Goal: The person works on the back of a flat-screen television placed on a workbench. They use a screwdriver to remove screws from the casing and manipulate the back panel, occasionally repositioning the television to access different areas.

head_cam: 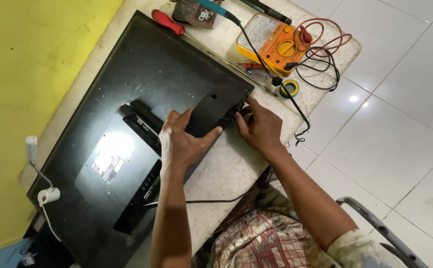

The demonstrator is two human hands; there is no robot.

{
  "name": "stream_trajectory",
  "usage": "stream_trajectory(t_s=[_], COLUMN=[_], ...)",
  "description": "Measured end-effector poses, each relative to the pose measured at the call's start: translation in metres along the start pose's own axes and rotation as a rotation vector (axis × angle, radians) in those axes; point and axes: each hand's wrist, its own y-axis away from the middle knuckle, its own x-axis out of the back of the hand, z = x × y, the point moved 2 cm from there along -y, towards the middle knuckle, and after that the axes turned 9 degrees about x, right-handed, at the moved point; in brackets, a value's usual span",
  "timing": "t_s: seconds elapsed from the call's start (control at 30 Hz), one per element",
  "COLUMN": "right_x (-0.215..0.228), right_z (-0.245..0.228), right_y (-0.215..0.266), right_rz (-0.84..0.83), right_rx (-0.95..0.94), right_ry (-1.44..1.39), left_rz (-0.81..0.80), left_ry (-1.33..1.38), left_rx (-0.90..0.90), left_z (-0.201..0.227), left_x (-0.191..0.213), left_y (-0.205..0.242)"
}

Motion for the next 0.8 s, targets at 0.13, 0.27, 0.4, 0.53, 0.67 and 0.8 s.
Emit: stream_trajectory(t_s=[0.13,0.27,0.4,0.53,0.67,0.8], right_x=[-0.016,-0.014,-0.011,-0.011,-0.01,-0.014], right_z=[0.019,0.021,0.021,0.024,0.021,0.025], right_y=[0.003,0.004,0.003,0.001,-0.001,0.002], right_rz=[0.036,0.112,0.107,0.077,0.074,0.13], right_rx=[-0.017,0.003,-0.023,-0.091,-0.173,-0.097], right_ry=[-0.002,-0.059,-0.127,-0.119,-0.241,-0.155], left_rz=[0.004,0.044,0.084,0.109,0.09,0.079], left_ry=[0.008,-0.1,-0.157,-0.14,-0.143,-0.155], left_rx=[-0.014,-0.044,-0.072,-0.055,-0.038,-0.049], left_z=[-0.003,-0.006,-0.017,-0.02,-0.019,-0.02], left_x=[0.002,0.001,-0.003,-0.002,-0.001,0.0], left_y=[-0.005,-0.004,-0.003,-0.001,0.0,0.0])
